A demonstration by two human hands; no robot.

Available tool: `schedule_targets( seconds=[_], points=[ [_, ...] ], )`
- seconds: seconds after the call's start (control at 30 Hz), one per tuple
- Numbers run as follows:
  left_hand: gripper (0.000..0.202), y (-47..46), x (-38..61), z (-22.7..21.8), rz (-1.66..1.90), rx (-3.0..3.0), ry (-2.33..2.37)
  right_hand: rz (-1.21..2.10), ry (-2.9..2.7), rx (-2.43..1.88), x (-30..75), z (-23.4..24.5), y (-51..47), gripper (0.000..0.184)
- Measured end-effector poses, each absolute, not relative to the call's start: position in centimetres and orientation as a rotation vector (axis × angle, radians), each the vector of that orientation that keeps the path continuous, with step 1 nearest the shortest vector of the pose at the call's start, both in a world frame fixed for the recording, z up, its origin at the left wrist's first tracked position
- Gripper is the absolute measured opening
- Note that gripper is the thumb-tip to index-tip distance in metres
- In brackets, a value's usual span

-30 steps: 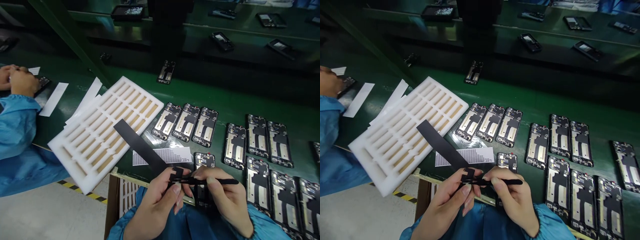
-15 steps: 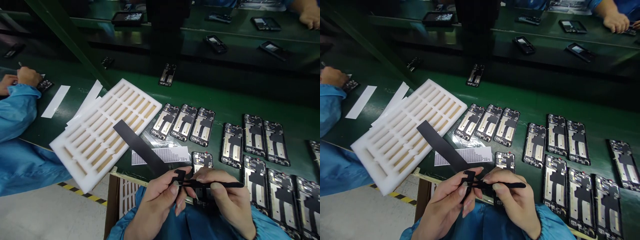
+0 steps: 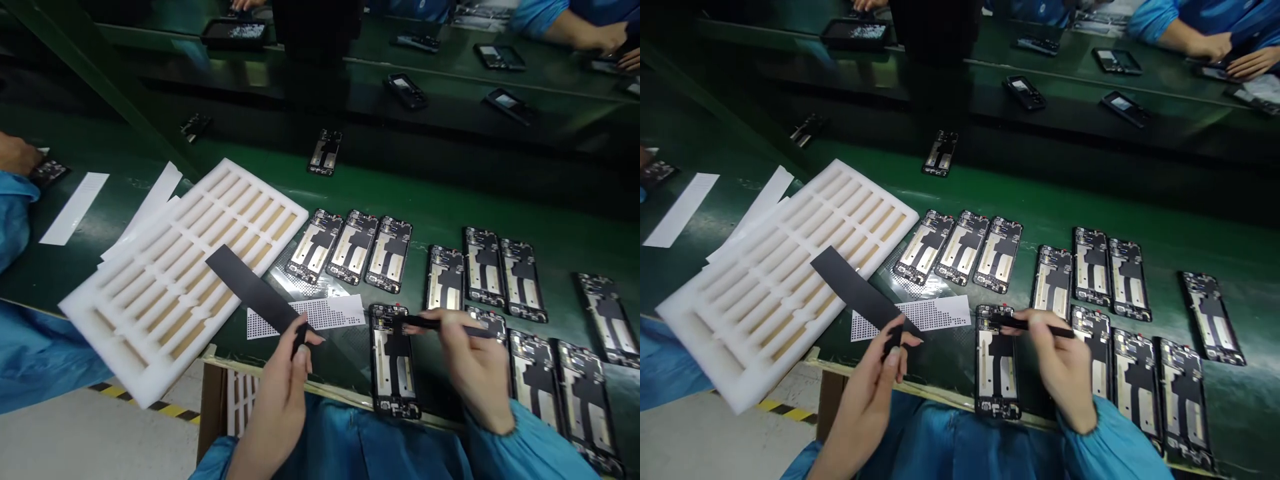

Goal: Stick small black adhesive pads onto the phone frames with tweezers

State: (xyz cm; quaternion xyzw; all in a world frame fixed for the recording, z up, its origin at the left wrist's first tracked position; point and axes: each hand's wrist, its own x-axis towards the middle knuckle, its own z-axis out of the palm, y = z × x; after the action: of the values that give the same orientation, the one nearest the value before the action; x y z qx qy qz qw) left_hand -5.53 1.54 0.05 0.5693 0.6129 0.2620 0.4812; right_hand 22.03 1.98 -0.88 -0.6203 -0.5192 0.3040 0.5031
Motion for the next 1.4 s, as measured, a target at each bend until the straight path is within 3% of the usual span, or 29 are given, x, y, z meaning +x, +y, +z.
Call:
schedule_targets(
  seconds=[0.13,0.33,1.4],
  points=[
    [0.054,0.9,-3.7,-2.1,0.376,2.266,1.412,0.794,-1.491,-1.464,20.3,-3.3,2.5,0.019],
    [0.06,1.4,-2.4,-3.3,0.197,2.646,1.38,0.795,-1.647,-1.356,19.2,-4.7,2.6,0.02],
    [0.067,2.5,-2.7,-3.4,0.035,2.814,1.281,0.967,-1.616,-1.419,19.8,-4.0,3.3,0.024]
  ],
)
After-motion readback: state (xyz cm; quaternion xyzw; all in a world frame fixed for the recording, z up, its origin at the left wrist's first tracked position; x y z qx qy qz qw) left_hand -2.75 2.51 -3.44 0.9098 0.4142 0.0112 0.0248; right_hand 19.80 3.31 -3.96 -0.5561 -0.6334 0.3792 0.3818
